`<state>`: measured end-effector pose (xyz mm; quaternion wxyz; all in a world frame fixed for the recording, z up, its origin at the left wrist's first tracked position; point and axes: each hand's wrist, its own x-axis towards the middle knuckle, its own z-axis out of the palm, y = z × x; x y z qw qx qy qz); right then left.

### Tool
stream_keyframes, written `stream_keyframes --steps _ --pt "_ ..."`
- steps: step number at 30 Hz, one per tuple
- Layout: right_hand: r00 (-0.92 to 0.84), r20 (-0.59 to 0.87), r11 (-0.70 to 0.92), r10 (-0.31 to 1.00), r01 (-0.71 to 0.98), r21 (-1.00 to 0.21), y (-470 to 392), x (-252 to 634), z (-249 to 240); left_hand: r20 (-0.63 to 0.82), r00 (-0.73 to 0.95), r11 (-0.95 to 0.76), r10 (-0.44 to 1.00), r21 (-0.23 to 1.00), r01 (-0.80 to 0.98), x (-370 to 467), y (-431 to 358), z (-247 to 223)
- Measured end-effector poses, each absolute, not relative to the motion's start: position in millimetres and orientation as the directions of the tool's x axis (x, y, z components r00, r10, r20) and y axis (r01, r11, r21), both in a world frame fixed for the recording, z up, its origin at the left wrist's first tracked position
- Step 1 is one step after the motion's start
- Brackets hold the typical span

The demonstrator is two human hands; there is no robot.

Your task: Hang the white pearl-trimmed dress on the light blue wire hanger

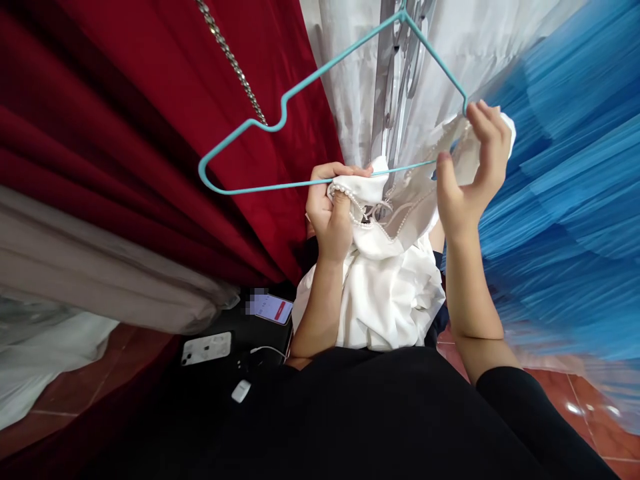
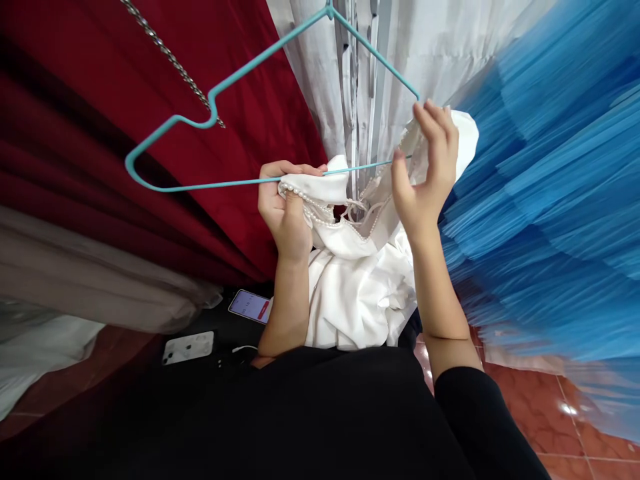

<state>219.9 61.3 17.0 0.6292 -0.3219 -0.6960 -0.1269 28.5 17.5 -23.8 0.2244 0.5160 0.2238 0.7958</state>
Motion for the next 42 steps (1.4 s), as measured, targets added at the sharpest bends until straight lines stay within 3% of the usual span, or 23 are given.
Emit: stream_keyframes --steps 6,11,14,17,19,22,25,26,28,31,35,42 --pt "-0.009 0.935 0.692 0.353 0.675 -0.255 106 247 23 0.681 -0.400 -0.742 0.614 0.671 0.004 26 10 -18" --pt "0.204 0.876 0.633 0.436 0.622 -0.460 112 264 39 0.671 -0.394 -0.725 0.628 0.688 0.016 15 8 -14" --pt "0.222 0.823 0.617 0.523 0.568 -0.545 110 285 46 0.678 -0.388 -0.756 0.625 0.650 -0.080 7 10 -13" --pt "0.230 0.710 0.486 0.666 0.588 -0.646 105 312 40 0.688 -0.387 -0.772 0.614 0.625 -0.113 4 14 -13" --pt "0.159 0.629 0.418 0.761 0.622 -0.663 96 326 32 0.707 -0.382 -0.788 0.595 0.607 -0.105 4 17 -14" --pt "-0.123 0.478 0.441 0.870 0.627 -0.642 71 333 26 0.698 -0.372 -0.772 0.612 0.630 -0.089 6 22 -18" --pt "-0.408 0.360 0.536 0.839 0.509 -0.674 41 313 31 0.645 -0.376 -0.703 0.665 0.711 -0.023 8 24 -23" --pt "-0.471 0.389 0.595 0.792 0.449 -0.667 33 301 33 0.634 -0.373 -0.688 0.677 0.726 -0.015 8 24 -24" --pt "-0.416 0.617 0.745 0.667 0.369 -0.556 22 272 35 0.627 -0.363 -0.681 0.690 0.731 -0.033 10 22 -24" --pt "-0.280 0.779 0.803 0.560 0.414 -0.428 19 230 29 0.631 -0.345 -0.687 0.695 0.724 -0.061 12 18 -21" --pt "-0.223 0.817 0.778 0.532 0.510 -0.367 26 203 13 0.643 -0.325 -0.692 0.694 0.720 -0.054 14 17 -20" --pt "-0.178 0.804 0.750 0.568 0.515 -0.416 32 210 10 0.638 -0.222 -0.669 0.737 0.735 -0.110 1 22 -43"
